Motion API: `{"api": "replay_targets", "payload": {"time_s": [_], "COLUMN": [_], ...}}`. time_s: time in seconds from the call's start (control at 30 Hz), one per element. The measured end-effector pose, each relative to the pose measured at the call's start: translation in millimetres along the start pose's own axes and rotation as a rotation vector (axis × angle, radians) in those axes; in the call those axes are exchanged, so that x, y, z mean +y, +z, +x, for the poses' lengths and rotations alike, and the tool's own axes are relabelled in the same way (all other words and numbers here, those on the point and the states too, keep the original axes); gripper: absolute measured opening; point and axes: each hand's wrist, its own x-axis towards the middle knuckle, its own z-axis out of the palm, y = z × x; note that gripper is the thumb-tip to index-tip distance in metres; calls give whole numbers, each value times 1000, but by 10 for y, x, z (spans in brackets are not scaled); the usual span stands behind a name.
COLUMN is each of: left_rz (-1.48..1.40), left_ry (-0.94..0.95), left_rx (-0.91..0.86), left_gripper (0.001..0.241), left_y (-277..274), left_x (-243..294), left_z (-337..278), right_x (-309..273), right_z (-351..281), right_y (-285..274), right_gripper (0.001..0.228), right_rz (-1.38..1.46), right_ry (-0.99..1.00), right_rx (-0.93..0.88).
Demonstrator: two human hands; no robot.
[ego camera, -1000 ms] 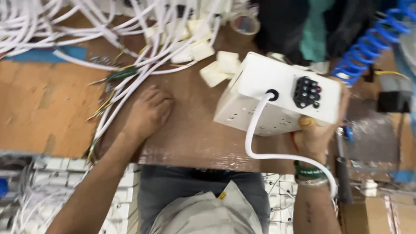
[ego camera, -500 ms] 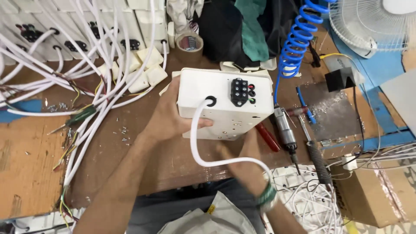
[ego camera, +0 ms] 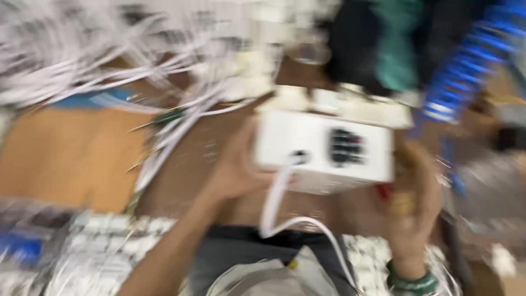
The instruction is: The person sits at a workbench assembling white plastic electrical enclosures. They hold a small white component against a box and drive screws with a red-handled screwdriver, route and arrange white wires on a rack of wired enclosures, then use a pneumatic screwdriver and a mallet to fasten and seat parts on the box.
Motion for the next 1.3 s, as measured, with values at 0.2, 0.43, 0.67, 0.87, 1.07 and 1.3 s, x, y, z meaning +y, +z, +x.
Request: {"api": "replay_targets", "payload": {"time_s": [0.2, 0.43, 0.67, 0.87, 1.07, 1.3], "left_rz": [-175, -18, 17, 23, -79, 103], "left_ry": [-189, 75, 90, 26, -205, -225], "left_rx": [193, 325, 246, 195, 221, 436], "left_gripper": [90, 86, 80, 78, 55, 23], "left_y": [354, 457, 422, 348, 260, -91], "left_x": [-151, -464, -497, -701, -692, -710], "left_z": [-155, -256, -310, -403, -403, 29], "right_x": [381, 372, 247, -482, -695, -839], "right_z": [373, 309, 367, 380, 54, 105], "right_y": [644, 665, 637, -77, -888, -827], "right_gripper": [104, 71, 87, 32, 28, 42], "right_rz": [452, 24, 440, -110, -259, -95], "right_ry": [126, -163, 280, -140, 50, 243], "right_rx": [86, 160, 221, 42, 9, -16]}}
